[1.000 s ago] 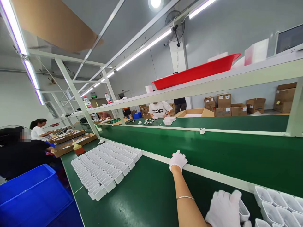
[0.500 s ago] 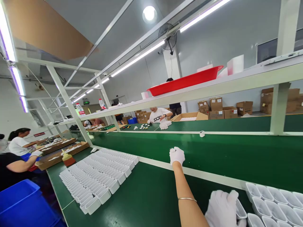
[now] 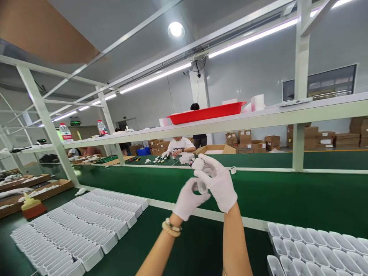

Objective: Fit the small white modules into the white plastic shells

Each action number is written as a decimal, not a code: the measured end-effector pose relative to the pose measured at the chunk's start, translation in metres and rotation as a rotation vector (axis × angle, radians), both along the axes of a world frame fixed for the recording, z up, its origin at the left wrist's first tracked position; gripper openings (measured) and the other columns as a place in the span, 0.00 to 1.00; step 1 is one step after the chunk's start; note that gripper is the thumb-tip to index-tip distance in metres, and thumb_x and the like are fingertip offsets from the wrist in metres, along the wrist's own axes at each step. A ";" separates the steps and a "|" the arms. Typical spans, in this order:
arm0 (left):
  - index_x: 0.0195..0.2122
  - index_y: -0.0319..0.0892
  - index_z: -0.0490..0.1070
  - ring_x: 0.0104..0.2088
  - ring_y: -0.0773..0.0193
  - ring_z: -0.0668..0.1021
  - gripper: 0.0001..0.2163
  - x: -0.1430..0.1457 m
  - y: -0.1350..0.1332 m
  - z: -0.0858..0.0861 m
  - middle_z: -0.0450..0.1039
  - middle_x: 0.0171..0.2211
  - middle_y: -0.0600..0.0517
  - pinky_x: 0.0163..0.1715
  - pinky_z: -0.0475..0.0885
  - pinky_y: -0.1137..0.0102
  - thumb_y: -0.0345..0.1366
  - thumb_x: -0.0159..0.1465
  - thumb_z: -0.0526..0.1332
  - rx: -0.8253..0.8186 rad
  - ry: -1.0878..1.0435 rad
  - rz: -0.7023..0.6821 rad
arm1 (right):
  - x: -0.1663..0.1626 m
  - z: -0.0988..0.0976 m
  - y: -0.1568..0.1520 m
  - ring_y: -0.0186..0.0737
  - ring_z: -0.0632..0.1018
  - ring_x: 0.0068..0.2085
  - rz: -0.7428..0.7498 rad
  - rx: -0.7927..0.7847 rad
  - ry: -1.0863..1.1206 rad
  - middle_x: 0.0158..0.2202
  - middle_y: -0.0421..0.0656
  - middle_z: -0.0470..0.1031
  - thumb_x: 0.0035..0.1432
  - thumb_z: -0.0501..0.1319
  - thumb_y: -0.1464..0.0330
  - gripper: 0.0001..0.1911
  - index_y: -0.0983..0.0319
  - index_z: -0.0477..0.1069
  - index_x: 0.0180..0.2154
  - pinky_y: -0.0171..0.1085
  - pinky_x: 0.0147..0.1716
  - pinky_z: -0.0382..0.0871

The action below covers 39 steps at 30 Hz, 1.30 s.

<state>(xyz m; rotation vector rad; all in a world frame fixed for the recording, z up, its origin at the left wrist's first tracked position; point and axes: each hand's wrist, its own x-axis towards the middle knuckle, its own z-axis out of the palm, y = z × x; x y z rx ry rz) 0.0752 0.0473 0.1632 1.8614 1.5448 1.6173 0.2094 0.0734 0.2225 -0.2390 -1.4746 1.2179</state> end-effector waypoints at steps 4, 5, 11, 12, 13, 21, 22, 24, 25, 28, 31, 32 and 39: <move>0.46 0.44 0.71 0.42 0.62 0.76 0.18 -0.039 -0.029 0.027 0.74 0.45 0.50 0.43 0.74 0.64 0.25 0.54 0.67 0.174 0.080 0.139 | 0.000 -0.005 0.011 0.43 0.78 0.44 -0.010 0.078 -0.106 0.45 0.45 0.80 0.49 0.72 0.65 0.27 0.59 0.74 0.52 0.47 0.51 0.73; 0.45 0.45 0.72 0.41 0.61 0.76 0.17 -0.047 -0.038 0.033 0.74 0.46 0.50 0.41 0.74 0.64 0.25 0.55 0.65 0.262 0.185 0.187 | -0.003 -0.005 0.011 0.41 0.77 0.41 -0.003 0.119 -0.159 0.43 0.44 0.80 0.49 0.71 0.66 0.29 0.59 0.73 0.54 0.47 0.49 0.74; 0.50 0.48 0.71 0.47 0.57 0.77 0.18 -0.073 -0.076 0.047 0.75 0.50 0.49 0.39 0.75 0.65 0.25 0.59 0.62 0.343 0.505 0.344 | -0.013 -0.005 -0.001 0.37 0.76 0.36 0.094 0.294 -0.314 0.38 0.43 0.77 0.48 0.69 0.68 0.27 0.62 0.71 0.52 0.41 0.40 0.75; 0.50 0.49 0.71 0.47 0.58 0.77 0.19 -0.074 -0.078 0.048 0.76 0.50 0.49 0.40 0.76 0.65 0.25 0.59 0.62 0.327 0.528 0.338 | -0.014 -0.005 -0.002 0.37 0.76 0.36 0.086 0.307 -0.334 0.38 0.43 0.77 0.49 0.69 0.67 0.24 0.63 0.72 0.50 0.41 0.40 0.75; 0.50 0.49 0.71 0.46 0.58 0.77 0.19 -0.074 -0.080 0.048 0.76 0.49 0.50 0.41 0.76 0.64 0.25 0.59 0.61 0.316 0.547 0.329 | -0.014 -0.005 -0.003 0.37 0.76 0.36 0.079 0.315 -0.357 0.38 0.43 0.77 0.51 0.68 0.67 0.22 0.62 0.73 0.49 0.40 0.40 0.75; 0.50 0.48 0.70 0.49 0.56 0.77 0.18 -0.071 -0.083 0.051 0.76 0.48 0.48 0.49 0.76 0.59 0.25 0.60 0.59 0.280 0.655 0.290 | -0.008 -0.004 -0.003 0.37 0.75 0.33 0.038 0.348 -0.514 0.34 0.41 0.77 0.51 0.68 0.67 0.20 0.60 0.76 0.48 0.39 0.36 0.75; 0.50 0.48 0.70 0.49 0.56 0.77 0.17 -0.071 -0.084 0.051 0.76 0.48 0.48 0.49 0.76 0.59 0.26 0.61 0.59 0.271 0.659 0.291 | -0.007 -0.004 -0.003 0.36 0.75 0.33 0.041 0.353 -0.521 0.34 0.41 0.77 0.51 0.68 0.67 0.20 0.60 0.76 0.49 0.39 0.36 0.75; 0.50 0.48 0.70 0.49 0.56 0.77 0.18 -0.071 -0.085 0.052 0.76 0.49 0.48 0.49 0.76 0.59 0.26 0.60 0.59 0.253 0.663 0.296 | -0.007 -0.003 -0.005 0.36 0.75 0.33 0.046 0.358 -0.521 0.36 0.41 0.77 0.52 0.68 0.68 0.20 0.60 0.76 0.48 0.39 0.37 0.75; 0.50 0.48 0.70 0.49 0.56 0.77 0.18 -0.071 -0.086 0.052 0.76 0.49 0.48 0.49 0.76 0.59 0.25 0.60 0.59 0.243 0.664 0.297 | -0.007 -0.003 -0.006 0.36 0.75 0.33 0.049 0.359 -0.518 0.36 0.41 0.77 0.52 0.68 0.68 0.20 0.60 0.76 0.48 0.39 0.37 0.75; 0.50 0.48 0.69 0.48 0.56 0.78 0.18 -0.070 -0.088 0.053 0.76 0.48 0.48 0.47 0.77 0.60 0.24 0.60 0.59 0.214 0.664 0.296 | -0.008 -0.003 -0.007 0.36 0.74 0.33 0.049 0.370 -0.507 0.35 0.41 0.77 0.51 0.68 0.69 0.19 0.60 0.77 0.47 0.38 0.37 0.74; 0.50 0.48 0.68 0.46 0.57 0.78 0.19 -0.070 -0.089 0.053 0.76 0.47 0.49 0.45 0.77 0.61 0.23 0.59 0.59 0.191 0.674 0.293 | -0.008 -0.003 -0.008 0.35 0.74 0.33 0.054 0.381 -0.497 0.36 0.41 0.77 0.52 0.68 0.69 0.19 0.60 0.77 0.48 0.38 0.37 0.74; 0.50 0.48 0.68 0.46 0.57 0.78 0.20 -0.070 -0.089 0.053 0.76 0.47 0.49 0.46 0.77 0.61 0.22 0.58 0.59 0.186 0.680 0.293 | -0.008 -0.003 -0.007 0.35 0.74 0.33 0.059 0.378 -0.497 0.36 0.41 0.77 0.52 0.68 0.68 0.19 0.60 0.77 0.48 0.37 0.37 0.74; 0.50 0.47 0.68 0.45 0.57 0.78 0.21 -0.068 -0.089 0.053 0.76 0.47 0.49 0.46 0.76 0.60 0.20 0.57 0.60 0.156 0.706 0.301 | -0.008 -0.003 -0.008 0.35 0.73 0.32 0.090 0.393 -0.499 0.35 0.41 0.76 0.52 0.68 0.66 0.20 0.59 0.77 0.49 0.38 0.37 0.74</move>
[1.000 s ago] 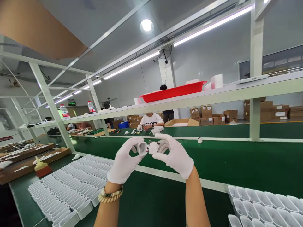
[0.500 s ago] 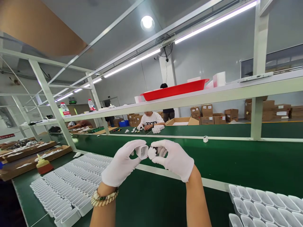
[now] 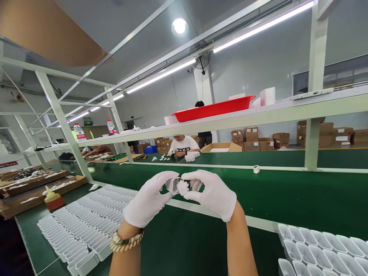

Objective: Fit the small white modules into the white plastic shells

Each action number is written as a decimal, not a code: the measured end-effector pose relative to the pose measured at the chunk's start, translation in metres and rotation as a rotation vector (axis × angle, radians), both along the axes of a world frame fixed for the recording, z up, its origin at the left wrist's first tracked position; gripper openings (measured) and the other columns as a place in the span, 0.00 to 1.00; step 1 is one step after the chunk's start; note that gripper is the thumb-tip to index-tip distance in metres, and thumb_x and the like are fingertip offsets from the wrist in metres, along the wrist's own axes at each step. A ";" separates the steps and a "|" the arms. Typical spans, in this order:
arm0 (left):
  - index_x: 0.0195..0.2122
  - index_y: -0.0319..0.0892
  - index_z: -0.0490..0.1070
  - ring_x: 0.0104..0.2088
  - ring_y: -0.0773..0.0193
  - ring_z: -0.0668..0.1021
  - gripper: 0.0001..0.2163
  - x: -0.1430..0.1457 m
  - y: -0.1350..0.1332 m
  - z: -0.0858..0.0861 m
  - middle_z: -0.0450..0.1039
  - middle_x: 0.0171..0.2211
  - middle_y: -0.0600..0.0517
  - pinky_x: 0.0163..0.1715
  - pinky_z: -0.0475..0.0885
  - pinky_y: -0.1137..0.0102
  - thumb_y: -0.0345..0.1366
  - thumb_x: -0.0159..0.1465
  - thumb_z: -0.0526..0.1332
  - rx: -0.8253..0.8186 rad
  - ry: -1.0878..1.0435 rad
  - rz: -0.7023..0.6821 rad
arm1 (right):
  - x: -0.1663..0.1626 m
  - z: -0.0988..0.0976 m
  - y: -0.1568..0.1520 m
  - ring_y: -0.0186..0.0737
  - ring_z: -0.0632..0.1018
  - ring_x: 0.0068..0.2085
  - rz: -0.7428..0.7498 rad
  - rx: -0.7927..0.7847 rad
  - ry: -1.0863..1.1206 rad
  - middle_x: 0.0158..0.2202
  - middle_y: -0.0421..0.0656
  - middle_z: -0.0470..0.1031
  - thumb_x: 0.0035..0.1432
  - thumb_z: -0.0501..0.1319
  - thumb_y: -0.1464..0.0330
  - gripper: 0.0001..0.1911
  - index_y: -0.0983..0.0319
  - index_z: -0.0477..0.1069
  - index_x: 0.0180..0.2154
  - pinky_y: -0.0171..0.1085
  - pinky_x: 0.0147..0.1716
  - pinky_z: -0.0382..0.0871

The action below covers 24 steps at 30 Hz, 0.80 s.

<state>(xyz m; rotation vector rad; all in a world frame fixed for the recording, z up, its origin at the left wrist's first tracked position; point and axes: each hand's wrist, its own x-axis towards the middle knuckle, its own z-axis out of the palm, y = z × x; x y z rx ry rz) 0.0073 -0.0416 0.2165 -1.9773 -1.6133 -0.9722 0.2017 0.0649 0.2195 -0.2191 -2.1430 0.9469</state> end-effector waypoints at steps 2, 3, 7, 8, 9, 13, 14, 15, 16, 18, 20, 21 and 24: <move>0.49 0.47 0.68 0.45 0.57 0.78 0.21 0.002 0.000 0.001 0.76 0.46 0.49 0.46 0.75 0.60 0.20 0.57 0.59 -0.004 0.000 -0.015 | -0.001 0.000 0.000 0.35 0.73 0.32 -0.013 0.012 -0.025 0.35 0.41 0.76 0.53 0.68 0.66 0.19 0.58 0.77 0.48 0.38 0.36 0.73; 0.49 0.47 0.68 0.45 0.57 0.77 0.21 0.002 0.000 0.001 0.76 0.46 0.49 0.47 0.75 0.60 0.20 0.57 0.59 -0.005 0.001 -0.020 | -0.002 0.001 0.000 0.36 0.73 0.32 -0.024 0.014 -0.042 0.35 0.41 0.76 0.53 0.67 0.65 0.19 0.58 0.77 0.48 0.38 0.36 0.73; 0.50 0.46 0.67 0.48 0.56 0.76 0.21 0.004 -0.001 0.002 0.75 0.48 0.49 0.49 0.74 0.58 0.20 0.58 0.59 -0.017 -0.007 -0.022 | -0.004 0.002 -0.001 0.36 0.72 0.32 -0.062 0.003 -0.081 0.34 0.41 0.75 0.53 0.66 0.64 0.18 0.58 0.77 0.48 0.38 0.34 0.72; 0.50 0.46 0.67 0.48 0.56 0.76 0.20 0.004 -0.002 0.002 0.75 0.48 0.48 0.49 0.74 0.58 0.20 0.58 0.59 -0.021 -0.015 -0.023 | -0.003 0.002 -0.002 0.37 0.72 0.33 -0.063 0.001 -0.082 0.34 0.41 0.75 0.54 0.66 0.63 0.18 0.58 0.77 0.48 0.38 0.34 0.72; 0.50 0.46 0.67 0.47 0.56 0.76 0.20 0.004 -0.002 0.002 0.74 0.48 0.48 0.48 0.74 0.59 0.20 0.58 0.59 -0.024 -0.023 -0.024 | -0.003 0.003 -0.002 0.37 0.72 0.33 -0.062 0.000 -0.083 0.34 0.41 0.75 0.54 0.66 0.63 0.18 0.58 0.77 0.48 0.38 0.34 0.72; 0.49 0.45 0.68 0.46 0.57 0.76 0.20 0.004 -0.003 0.003 0.74 0.47 0.49 0.46 0.75 0.61 0.20 0.58 0.59 -0.030 -0.039 -0.026 | -0.001 0.005 -0.005 0.37 0.72 0.34 -0.049 -0.006 -0.089 0.36 0.42 0.75 0.54 0.66 0.63 0.19 0.59 0.77 0.49 0.39 0.36 0.72; 0.49 0.45 0.68 0.46 0.58 0.76 0.19 0.004 -0.004 0.003 0.75 0.47 0.49 0.45 0.75 0.61 0.20 0.58 0.59 -0.026 -0.040 -0.029 | -0.001 0.005 -0.005 0.37 0.72 0.34 -0.047 -0.010 -0.087 0.36 0.42 0.76 0.54 0.66 0.63 0.20 0.59 0.76 0.49 0.39 0.37 0.72; 0.49 0.45 0.68 0.45 0.58 0.76 0.19 0.004 -0.004 0.003 0.75 0.47 0.49 0.45 0.75 0.62 0.20 0.58 0.59 -0.023 -0.040 -0.033 | -0.001 0.005 -0.005 0.37 0.72 0.34 -0.047 -0.016 -0.086 0.37 0.42 0.76 0.53 0.66 0.64 0.20 0.59 0.76 0.49 0.39 0.37 0.72; 0.49 0.45 0.68 0.45 0.59 0.76 0.19 0.004 -0.004 0.003 0.75 0.46 0.49 0.45 0.75 0.62 0.20 0.58 0.59 -0.019 -0.040 -0.036 | -0.001 0.005 -0.005 0.37 0.72 0.34 -0.047 -0.020 -0.085 0.37 0.42 0.76 0.53 0.66 0.64 0.20 0.59 0.76 0.49 0.39 0.37 0.72; 0.49 0.45 0.68 0.45 0.59 0.77 0.19 0.004 -0.003 0.003 0.75 0.46 0.50 0.45 0.75 0.63 0.20 0.58 0.60 -0.017 -0.042 -0.039 | -0.001 0.005 -0.003 0.37 0.73 0.35 -0.049 -0.020 -0.085 0.38 0.42 0.76 0.52 0.66 0.65 0.20 0.59 0.76 0.49 0.39 0.37 0.72; 0.49 0.45 0.68 0.45 0.59 0.77 0.19 0.004 -0.002 0.002 0.75 0.47 0.50 0.45 0.75 0.63 0.20 0.58 0.60 -0.018 -0.050 -0.039 | 0.000 0.004 -0.002 0.36 0.72 0.34 -0.057 -0.017 -0.091 0.37 0.42 0.76 0.52 0.66 0.64 0.20 0.58 0.76 0.49 0.39 0.37 0.72; 0.49 0.45 0.68 0.45 0.59 0.77 0.19 0.004 -0.002 0.002 0.75 0.47 0.50 0.45 0.74 0.63 0.20 0.58 0.60 -0.021 -0.054 -0.040 | 0.000 0.003 -0.001 0.36 0.72 0.34 -0.062 -0.013 -0.095 0.37 0.41 0.75 0.52 0.67 0.64 0.20 0.57 0.76 0.49 0.39 0.37 0.72; 0.49 0.44 0.68 0.45 0.59 0.77 0.19 0.005 -0.001 0.002 0.75 0.47 0.49 0.46 0.74 0.63 0.20 0.58 0.61 -0.031 -0.061 -0.042 | 0.000 0.002 0.001 0.36 0.72 0.34 -0.071 -0.009 -0.096 0.35 0.40 0.75 0.53 0.67 0.63 0.20 0.56 0.76 0.49 0.39 0.38 0.71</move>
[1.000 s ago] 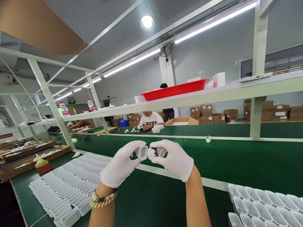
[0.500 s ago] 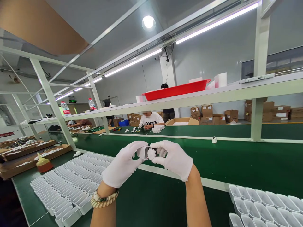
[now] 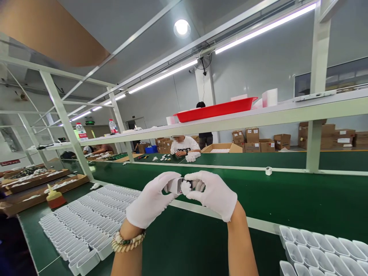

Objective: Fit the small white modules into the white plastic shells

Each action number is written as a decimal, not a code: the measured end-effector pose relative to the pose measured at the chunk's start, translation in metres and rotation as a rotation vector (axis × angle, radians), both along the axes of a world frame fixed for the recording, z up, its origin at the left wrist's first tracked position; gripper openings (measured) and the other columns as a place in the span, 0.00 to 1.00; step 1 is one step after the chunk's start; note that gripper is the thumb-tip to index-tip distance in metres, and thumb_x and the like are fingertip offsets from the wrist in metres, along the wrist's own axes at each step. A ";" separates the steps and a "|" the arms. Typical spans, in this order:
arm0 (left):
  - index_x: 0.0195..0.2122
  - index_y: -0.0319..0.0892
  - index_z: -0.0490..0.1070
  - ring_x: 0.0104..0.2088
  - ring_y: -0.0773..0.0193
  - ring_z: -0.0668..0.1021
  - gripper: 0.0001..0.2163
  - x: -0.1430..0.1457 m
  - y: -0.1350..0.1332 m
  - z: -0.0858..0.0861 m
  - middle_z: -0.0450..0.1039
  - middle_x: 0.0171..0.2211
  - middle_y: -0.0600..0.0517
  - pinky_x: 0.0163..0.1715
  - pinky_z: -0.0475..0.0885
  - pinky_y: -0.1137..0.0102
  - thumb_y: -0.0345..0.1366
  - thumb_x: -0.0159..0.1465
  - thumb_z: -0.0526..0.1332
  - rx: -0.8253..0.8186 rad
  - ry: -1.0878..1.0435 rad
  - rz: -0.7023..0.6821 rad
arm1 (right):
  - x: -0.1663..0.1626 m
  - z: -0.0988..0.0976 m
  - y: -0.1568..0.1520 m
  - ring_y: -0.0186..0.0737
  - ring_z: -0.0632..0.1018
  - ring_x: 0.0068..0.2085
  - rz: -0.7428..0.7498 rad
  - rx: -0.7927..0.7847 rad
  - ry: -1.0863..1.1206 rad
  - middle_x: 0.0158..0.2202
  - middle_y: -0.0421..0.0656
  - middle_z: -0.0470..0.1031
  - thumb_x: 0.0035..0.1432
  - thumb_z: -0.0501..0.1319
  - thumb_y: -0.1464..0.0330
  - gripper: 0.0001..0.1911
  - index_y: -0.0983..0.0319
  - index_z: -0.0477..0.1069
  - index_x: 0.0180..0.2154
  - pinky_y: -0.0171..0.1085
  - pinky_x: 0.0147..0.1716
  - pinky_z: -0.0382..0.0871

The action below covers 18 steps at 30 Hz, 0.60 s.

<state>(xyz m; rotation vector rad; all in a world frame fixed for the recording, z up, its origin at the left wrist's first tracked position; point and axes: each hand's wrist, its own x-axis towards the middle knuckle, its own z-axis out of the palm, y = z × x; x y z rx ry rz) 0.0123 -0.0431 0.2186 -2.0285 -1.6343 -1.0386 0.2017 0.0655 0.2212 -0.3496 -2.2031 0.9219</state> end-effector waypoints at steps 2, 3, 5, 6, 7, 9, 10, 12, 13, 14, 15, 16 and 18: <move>0.48 0.44 0.68 0.45 0.60 0.77 0.19 0.000 0.000 0.000 0.75 0.46 0.49 0.46 0.74 0.63 0.21 0.58 0.62 -0.002 0.000 -0.003 | 0.000 -0.001 0.000 0.36 0.72 0.34 0.000 0.004 0.005 0.35 0.40 0.74 0.53 0.67 0.63 0.20 0.56 0.76 0.49 0.39 0.38 0.71; 0.48 0.44 0.68 0.44 0.60 0.77 0.18 0.000 0.000 0.001 0.75 0.46 0.49 0.45 0.75 0.63 0.21 0.58 0.62 -0.001 0.000 -0.004 | 0.000 -0.001 0.000 0.36 0.72 0.34 0.001 0.005 0.007 0.35 0.40 0.74 0.53 0.67 0.63 0.21 0.56 0.76 0.49 0.39 0.39 0.71; 0.48 0.44 0.68 0.44 0.60 0.77 0.18 0.001 0.000 0.001 0.75 0.45 0.50 0.45 0.75 0.64 0.21 0.58 0.62 0.003 0.001 -0.001 | 0.000 -0.001 0.000 0.36 0.72 0.33 0.005 0.006 0.008 0.35 0.40 0.74 0.52 0.67 0.63 0.20 0.55 0.77 0.49 0.39 0.38 0.71; 0.47 0.44 0.68 0.43 0.60 0.77 0.18 0.001 0.000 0.001 0.75 0.45 0.50 0.45 0.75 0.64 0.20 0.58 0.62 0.005 0.002 0.000 | 0.000 -0.001 -0.001 0.36 0.72 0.34 0.007 0.005 0.008 0.35 0.40 0.74 0.53 0.67 0.63 0.20 0.55 0.77 0.49 0.39 0.38 0.71; 0.47 0.45 0.69 0.43 0.61 0.77 0.18 0.001 0.000 0.001 0.75 0.45 0.50 0.44 0.75 0.64 0.20 0.58 0.62 0.008 0.004 0.001 | 0.000 -0.001 -0.001 0.36 0.72 0.34 0.008 0.005 0.009 0.35 0.40 0.74 0.53 0.67 0.63 0.20 0.55 0.77 0.49 0.39 0.38 0.71; 0.47 0.45 0.69 0.42 0.61 0.77 0.18 0.002 -0.001 0.001 0.75 0.44 0.51 0.44 0.75 0.64 0.20 0.58 0.62 0.014 0.007 -0.004 | 0.000 0.000 -0.002 0.36 0.71 0.33 0.009 0.005 0.011 0.35 0.40 0.74 0.53 0.67 0.63 0.19 0.55 0.77 0.49 0.39 0.38 0.71; 0.47 0.45 0.69 0.42 0.61 0.77 0.18 0.002 -0.001 0.001 0.75 0.44 0.51 0.44 0.76 0.65 0.21 0.58 0.62 0.018 0.008 -0.009 | 0.001 0.000 -0.002 0.36 0.71 0.33 0.009 0.005 0.012 0.35 0.40 0.74 0.53 0.67 0.63 0.19 0.55 0.77 0.49 0.39 0.38 0.71; 0.47 0.45 0.69 0.41 0.62 0.77 0.18 0.003 -0.001 0.001 0.75 0.43 0.51 0.43 0.76 0.65 0.21 0.58 0.62 0.023 0.010 -0.017 | 0.001 0.001 -0.003 0.35 0.71 0.33 0.008 0.005 0.011 0.35 0.40 0.74 0.53 0.67 0.63 0.19 0.55 0.77 0.48 0.39 0.38 0.71; 0.47 0.45 0.69 0.41 0.62 0.77 0.18 0.003 -0.001 0.001 0.75 0.43 0.51 0.43 0.76 0.65 0.21 0.58 0.62 0.023 0.010 -0.019 | 0.001 0.001 -0.003 0.35 0.71 0.33 0.006 0.004 0.007 0.35 0.40 0.74 0.53 0.67 0.63 0.19 0.55 0.77 0.48 0.39 0.38 0.71; 0.47 0.45 0.69 0.41 0.62 0.77 0.18 0.003 -0.001 0.001 0.75 0.43 0.51 0.43 0.76 0.65 0.21 0.58 0.62 0.024 0.009 -0.019 | 0.001 0.001 -0.003 0.36 0.71 0.33 0.002 0.004 0.001 0.34 0.40 0.74 0.53 0.67 0.63 0.19 0.55 0.77 0.48 0.39 0.38 0.71; 0.47 0.45 0.69 0.41 0.62 0.77 0.18 0.003 -0.001 0.001 0.75 0.43 0.51 0.43 0.76 0.65 0.21 0.58 0.63 0.022 0.007 -0.018 | 0.001 0.001 -0.003 0.36 0.71 0.33 -0.001 0.004 -0.004 0.34 0.40 0.74 0.53 0.67 0.63 0.20 0.56 0.77 0.49 0.39 0.38 0.71; 0.47 0.45 0.69 0.41 0.61 0.77 0.18 0.003 -0.001 0.001 0.75 0.43 0.51 0.43 0.76 0.65 0.21 0.58 0.63 0.020 0.004 -0.016 | 0.002 0.001 -0.003 0.36 0.71 0.33 -0.003 0.001 -0.008 0.34 0.40 0.74 0.53 0.67 0.63 0.20 0.56 0.77 0.49 0.39 0.38 0.71; 0.47 0.46 0.69 0.40 0.61 0.77 0.18 0.003 -0.001 0.001 0.75 0.43 0.51 0.43 0.77 0.64 0.21 0.58 0.63 0.018 -0.003 -0.017 | 0.002 0.001 -0.003 0.36 0.71 0.33 -0.003 -0.008 -0.010 0.34 0.40 0.74 0.52 0.67 0.63 0.20 0.56 0.77 0.49 0.39 0.38 0.71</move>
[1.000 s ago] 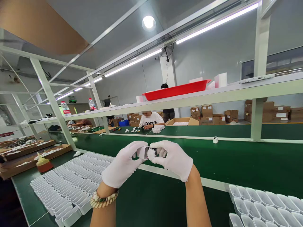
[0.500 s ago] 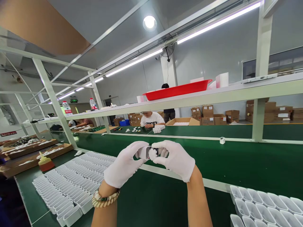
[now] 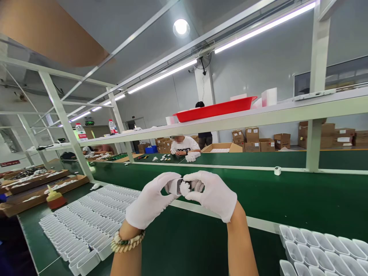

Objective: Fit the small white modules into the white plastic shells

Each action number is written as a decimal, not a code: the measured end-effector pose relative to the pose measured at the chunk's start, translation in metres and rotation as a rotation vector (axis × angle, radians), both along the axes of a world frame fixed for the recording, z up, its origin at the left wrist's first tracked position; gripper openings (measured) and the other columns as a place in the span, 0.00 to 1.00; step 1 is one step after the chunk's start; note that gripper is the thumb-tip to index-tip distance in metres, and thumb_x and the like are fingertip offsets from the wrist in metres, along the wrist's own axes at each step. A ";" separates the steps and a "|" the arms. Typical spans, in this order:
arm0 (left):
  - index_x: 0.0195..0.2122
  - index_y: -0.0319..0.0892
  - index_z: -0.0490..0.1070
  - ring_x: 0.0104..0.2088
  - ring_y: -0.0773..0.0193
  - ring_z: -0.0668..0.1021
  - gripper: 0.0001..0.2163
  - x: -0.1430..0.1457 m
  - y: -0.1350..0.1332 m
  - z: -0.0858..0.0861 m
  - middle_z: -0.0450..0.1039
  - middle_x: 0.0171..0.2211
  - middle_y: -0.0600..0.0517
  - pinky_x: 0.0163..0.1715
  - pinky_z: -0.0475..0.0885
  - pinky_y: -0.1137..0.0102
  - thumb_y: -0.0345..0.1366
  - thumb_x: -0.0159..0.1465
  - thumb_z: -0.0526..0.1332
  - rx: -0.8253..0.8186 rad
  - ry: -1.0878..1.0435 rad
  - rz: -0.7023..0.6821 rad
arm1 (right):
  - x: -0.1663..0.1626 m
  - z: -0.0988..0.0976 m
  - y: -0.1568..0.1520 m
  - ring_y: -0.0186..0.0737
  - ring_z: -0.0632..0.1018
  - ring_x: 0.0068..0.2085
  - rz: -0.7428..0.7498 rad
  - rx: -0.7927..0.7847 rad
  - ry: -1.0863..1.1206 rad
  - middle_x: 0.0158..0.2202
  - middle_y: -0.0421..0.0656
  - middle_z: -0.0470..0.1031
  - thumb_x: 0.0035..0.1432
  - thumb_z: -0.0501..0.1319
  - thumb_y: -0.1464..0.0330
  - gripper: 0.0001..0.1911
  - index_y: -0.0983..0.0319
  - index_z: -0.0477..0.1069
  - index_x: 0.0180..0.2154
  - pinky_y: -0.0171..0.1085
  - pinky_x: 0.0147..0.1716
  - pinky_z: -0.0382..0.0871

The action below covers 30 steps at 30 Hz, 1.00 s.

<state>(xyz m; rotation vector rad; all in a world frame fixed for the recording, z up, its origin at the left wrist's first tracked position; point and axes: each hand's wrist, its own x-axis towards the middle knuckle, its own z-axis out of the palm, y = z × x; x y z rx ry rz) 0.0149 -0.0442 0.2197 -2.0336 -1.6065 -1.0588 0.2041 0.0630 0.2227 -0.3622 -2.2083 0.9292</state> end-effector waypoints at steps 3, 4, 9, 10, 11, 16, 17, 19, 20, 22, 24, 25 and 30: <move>0.47 0.46 0.69 0.40 0.61 0.77 0.18 0.000 -0.001 0.000 0.75 0.44 0.51 0.42 0.77 0.64 0.21 0.58 0.62 0.005 -0.007 -0.010 | 0.001 0.001 -0.001 0.36 0.71 0.33 0.002 0.001 0.002 0.34 0.40 0.74 0.51 0.68 0.64 0.21 0.56 0.77 0.49 0.39 0.38 0.71; 0.47 0.46 0.69 0.40 0.61 0.77 0.18 0.000 -0.001 0.000 0.75 0.44 0.51 0.42 0.77 0.64 0.21 0.58 0.62 0.009 -0.008 -0.015 | 0.002 0.001 -0.001 0.36 0.71 0.33 0.002 0.007 0.001 0.34 0.40 0.74 0.51 0.68 0.64 0.20 0.56 0.77 0.48 0.39 0.38 0.70; 0.47 0.47 0.70 0.41 0.61 0.77 0.20 0.002 0.000 -0.002 0.75 0.44 0.51 0.43 0.77 0.65 0.20 0.56 0.60 0.024 -0.029 -0.050 | 0.005 0.002 -0.002 0.35 0.72 0.33 0.008 -0.001 -0.013 0.34 0.39 0.74 0.50 0.68 0.65 0.20 0.56 0.77 0.48 0.38 0.37 0.70; 0.48 0.47 0.70 0.42 0.61 0.77 0.20 0.002 0.000 -0.002 0.76 0.44 0.51 0.43 0.77 0.65 0.20 0.56 0.61 0.028 -0.035 -0.060 | 0.005 0.002 -0.002 0.35 0.71 0.33 0.010 -0.001 -0.018 0.35 0.39 0.74 0.50 0.69 0.65 0.20 0.56 0.77 0.47 0.38 0.37 0.70; 0.48 0.47 0.70 0.42 0.61 0.78 0.21 0.003 0.000 -0.003 0.76 0.45 0.51 0.43 0.77 0.65 0.20 0.56 0.61 0.032 -0.041 -0.072 | 0.006 0.002 -0.002 0.35 0.72 0.33 0.014 0.000 -0.022 0.35 0.39 0.75 0.50 0.69 0.65 0.20 0.56 0.77 0.47 0.39 0.37 0.70; 0.49 0.46 0.70 0.43 0.60 0.78 0.19 0.005 0.000 -0.003 0.76 0.46 0.49 0.45 0.77 0.65 0.24 0.57 0.63 0.035 -0.079 -0.125 | 0.004 0.000 0.002 0.37 0.72 0.36 0.097 -0.051 0.002 0.37 0.40 0.74 0.48 0.71 0.66 0.29 0.56 0.72 0.54 0.41 0.41 0.71; 0.48 0.46 0.71 0.43 0.60 0.78 0.18 0.005 0.000 -0.003 0.76 0.46 0.49 0.45 0.77 0.64 0.25 0.57 0.64 0.032 -0.091 -0.130 | 0.004 0.000 0.003 0.37 0.72 0.36 0.110 -0.072 0.003 0.37 0.40 0.73 0.47 0.72 0.66 0.32 0.56 0.70 0.55 0.41 0.41 0.71; 0.48 0.46 0.71 0.43 0.61 0.78 0.18 0.006 0.000 -0.003 0.77 0.45 0.50 0.45 0.76 0.64 0.25 0.57 0.65 0.029 -0.118 -0.135 | 0.003 0.000 0.004 0.38 0.71 0.36 0.121 -0.118 -0.001 0.36 0.39 0.72 0.45 0.73 0.66 0.38 0.57 0.67 0.58 0.42 0.42 0.71; 0.47 0.46 0.72 0.43 0.61 0.78 0.18 0.007 0.000 -0.003 0.77 0.44 0.50 0.45 0.76 0.64 0.25 0.56 0.65 0.024 -0.137 -0.136 | 0.003 0.000 0.005 0.38 0.71 0.36 0.128 -0.141 -0.001 0.36 0.40 0.72 0.44 0.73 0.66 0.40 0.57 0.65 0.59 0.43 0.42 0.71; 0.46 0.46 0.72 0.41 0.62 0.78 0.18 0.008 0.000 -0.003 0.77 0.43 0.51 0.43 0.77 0.66 0.27 0.55 0.67 0.005 -0.184 -0.140 | 0.003 0.001 0.006 0.38 0.71 0.36 0.150 -0.184 0.008 0.37 0.40 0.72 0.43 0.74 0.64 0.43 0.58 0.63 0.61 0.43 0.42 0.71; 0.46 0.46 0.73 0.40 0.62 0.78 0.17 0.010 0.000 -0.002 0.77 0.42 0.51 0.42 0.77 0.66 0.29 0.54 0.69 -0.029 -0.230 -0.150 | 0.003 0.001 0.006 0.38 0.72 0.37 0.183 -0.218 0.012 0.38 0.41 0.72 0.44 0.74 0.60 0.46 0.59 0.61 0.63 0.43 0.43 0.72; 0.46 0.45 0.73 0.40 0.62 0.78 0.17 0.011 0.000 -0.001 0.77 0.42 0.51 0.42 0.77 0.67 0.30 0.54 0.70 -0.045 -0.249 -0.155 | 0.002 0.001 0.007 0.39 0.72 0.38 0.199 -0.230 0.002 0.39 0.42 0.72 0.44 0.74 0.58 0.48 0.59 0.59 0.64 0.44 0.44 0.72; 0.46 0.45 0.74 0.40 0.61 0.78 0.17 0.014 0.000 -0.002 0.78 0.41 0.50 0.42 0.77 0.65 0.34 0.55 0.70 -0.083 -0.300 -0.148 | -0.004 -0.007 0.013 0.51 0.73 0.54 0.361 -0.253 -0.041 0.53 0.53 0.72 0.48 0.67 0.43 0.55 0.62 0.52 0.68 0.51 0.55 0.68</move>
